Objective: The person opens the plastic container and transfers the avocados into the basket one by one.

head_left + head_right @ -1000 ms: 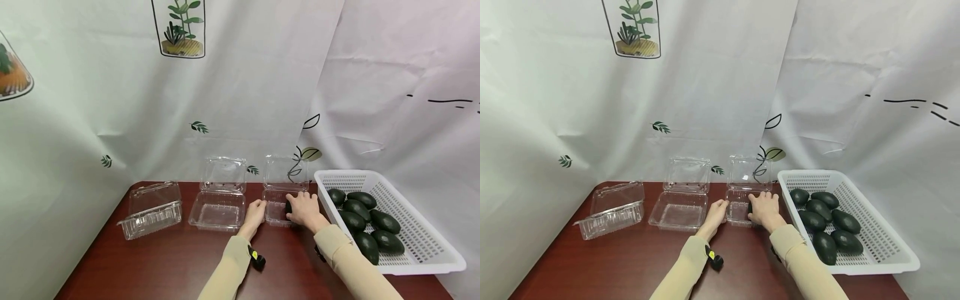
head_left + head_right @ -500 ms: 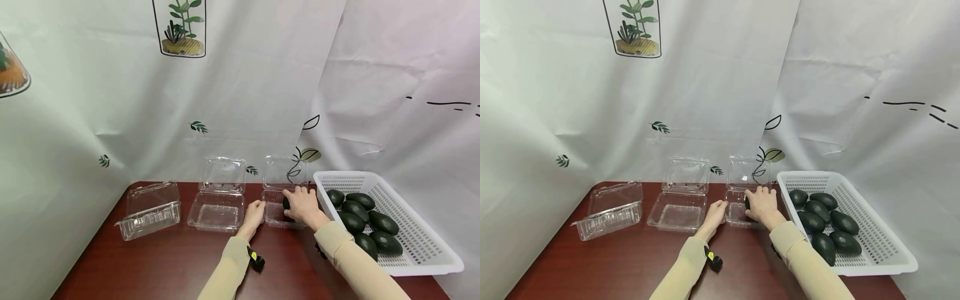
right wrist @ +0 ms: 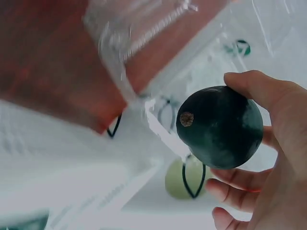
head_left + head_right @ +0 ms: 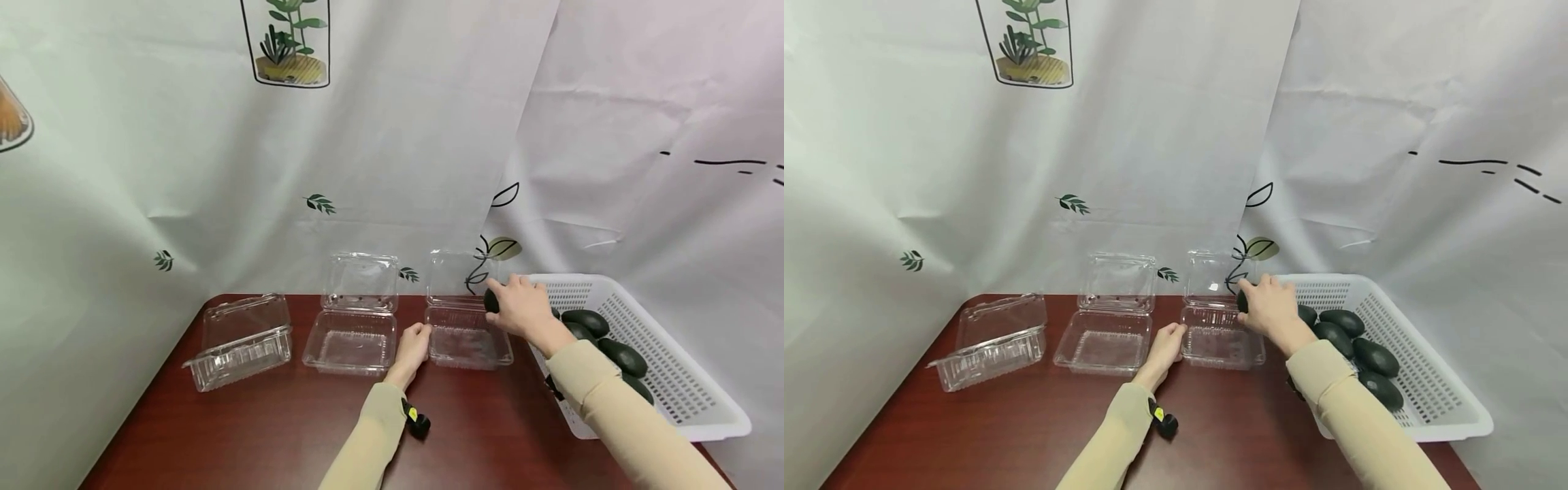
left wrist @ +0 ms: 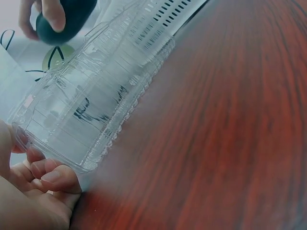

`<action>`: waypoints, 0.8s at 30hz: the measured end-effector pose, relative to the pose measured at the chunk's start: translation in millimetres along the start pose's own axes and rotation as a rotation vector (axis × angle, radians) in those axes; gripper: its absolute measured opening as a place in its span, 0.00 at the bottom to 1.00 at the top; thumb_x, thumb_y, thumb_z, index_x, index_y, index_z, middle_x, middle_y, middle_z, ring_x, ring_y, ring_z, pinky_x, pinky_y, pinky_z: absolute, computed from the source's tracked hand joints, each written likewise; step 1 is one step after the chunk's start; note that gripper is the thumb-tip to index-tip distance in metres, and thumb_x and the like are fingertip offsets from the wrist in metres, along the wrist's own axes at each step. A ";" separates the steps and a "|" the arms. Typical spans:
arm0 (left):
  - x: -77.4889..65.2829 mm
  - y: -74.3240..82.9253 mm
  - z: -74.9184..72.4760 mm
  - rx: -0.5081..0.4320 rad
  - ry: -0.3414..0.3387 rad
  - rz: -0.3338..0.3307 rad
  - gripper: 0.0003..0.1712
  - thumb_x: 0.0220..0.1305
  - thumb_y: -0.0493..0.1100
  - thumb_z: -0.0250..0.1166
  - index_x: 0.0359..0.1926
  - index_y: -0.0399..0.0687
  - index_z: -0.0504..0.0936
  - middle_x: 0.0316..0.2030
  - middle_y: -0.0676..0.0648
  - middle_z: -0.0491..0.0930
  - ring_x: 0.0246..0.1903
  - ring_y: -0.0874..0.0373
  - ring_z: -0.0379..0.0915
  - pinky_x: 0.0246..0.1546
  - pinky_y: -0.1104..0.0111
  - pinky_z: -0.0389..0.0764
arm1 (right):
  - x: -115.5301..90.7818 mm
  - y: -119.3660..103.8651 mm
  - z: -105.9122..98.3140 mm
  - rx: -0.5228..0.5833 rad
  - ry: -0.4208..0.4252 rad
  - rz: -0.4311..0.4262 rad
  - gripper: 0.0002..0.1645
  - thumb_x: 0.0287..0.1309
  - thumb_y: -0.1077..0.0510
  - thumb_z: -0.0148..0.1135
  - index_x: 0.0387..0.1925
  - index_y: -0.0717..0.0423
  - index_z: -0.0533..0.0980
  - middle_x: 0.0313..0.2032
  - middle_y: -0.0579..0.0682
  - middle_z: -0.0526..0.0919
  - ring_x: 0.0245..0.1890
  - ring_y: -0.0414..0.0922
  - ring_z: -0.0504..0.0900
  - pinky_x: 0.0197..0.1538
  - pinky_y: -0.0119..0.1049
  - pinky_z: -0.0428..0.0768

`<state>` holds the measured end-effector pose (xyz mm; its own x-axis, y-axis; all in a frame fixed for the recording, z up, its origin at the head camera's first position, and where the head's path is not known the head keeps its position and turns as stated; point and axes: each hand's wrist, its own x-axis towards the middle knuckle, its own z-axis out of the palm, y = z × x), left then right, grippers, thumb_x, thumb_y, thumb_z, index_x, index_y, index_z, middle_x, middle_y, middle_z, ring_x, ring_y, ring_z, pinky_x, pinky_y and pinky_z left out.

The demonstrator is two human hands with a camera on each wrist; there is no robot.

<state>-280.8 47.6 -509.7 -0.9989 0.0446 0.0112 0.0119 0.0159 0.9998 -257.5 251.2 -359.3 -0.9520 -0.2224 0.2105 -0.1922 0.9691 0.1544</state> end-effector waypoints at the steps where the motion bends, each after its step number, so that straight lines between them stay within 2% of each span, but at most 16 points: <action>1: 0.2 0.0 0.1 0.005 0.004 -0.003 0.19 0.69 0.43 0.52 0.19 0.51 0.65 0.12 0.56 0.57 0.12 0.65 0.53 0.15 0.74 0.59 | -0.7 4.7 -2.9 0.002 0.002 0.007 0.42 0.48 0.41 0.71 0.63 0.50 0.69 0.47 0.69 0.74 0.49 0.67 0.72 0.46 0.64 0.67; 7: 0.5 1.1 1.5 0.009 -0.016 -0.035 0.19 0.71 0.45 0.52 0.20 0.50 0.64 0.12 0.54 0.58 0.12 0.63 0.54 0.16 0.73 0.59 | -8.7 33.3 -14.1 0.014 -0.011 0.069 0.42 0.48 0.41 0.69 0.64 0.50 0.68 0.48 0.71 0.72 0.51 0.68 0.71 0.48 0.66 0.67; 14: 1.3 1.4 3.0 0.020 -0.014 -0.033 0.19 0.70 0.44 0.53 0.20 0.50 0.65 0.12 0.54 0.57 0.11 0.63 0.54 0.16 0.72 0.59 | -24.1 62.1 -14.6 0.023 -0.039 0.112 0.42 0.50 0.43 0.67 0.65 0.53 0.67 0.52 0.74 0.71 0.53 0.71 0.70 0.48 0.69 0.65; 19: -1.1 -1.3 3.0 0.014 -0.032 -0.029 0.20 0.72 0.44 0.52 0.20 0.50 0.63 0.12 0.54 0.57 0.12 0.62 0.53 0.16 0.71 0.59 | -41.3 80.6 -14.6 0.026 -0.053 0.133 0.44 0.49 0.40 0.69 0.64 0.53 0.66 0.50 0.76 0.71 0.49 0.74 0.71 0.47 0.72 0.64; 24: -2.6 -6.6 0.2 0.032 -0.013 -0.022 0.19 0.71 0.44 0.52 0.20 0.50 0.63 0.13 0.54 0.57 0.12 0.62 0.54 0.16 0.71 0.59 | -62.0 96.6 -17.5 0.029 -0.095 0.148 0.46 0.48 0.38 0.69 0.64 0.54 0.66 0.51 0.77 0.70 0.51 0.73 0.70 0.45 0.73 0.63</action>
<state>-278.3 47.6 -516.4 -0.9983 0.0568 -0.0110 -0.0082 0.0489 0.9988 -212.8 356.7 -340.5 -0.9883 -0.0678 0.1365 -0.0543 0.9935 0.1003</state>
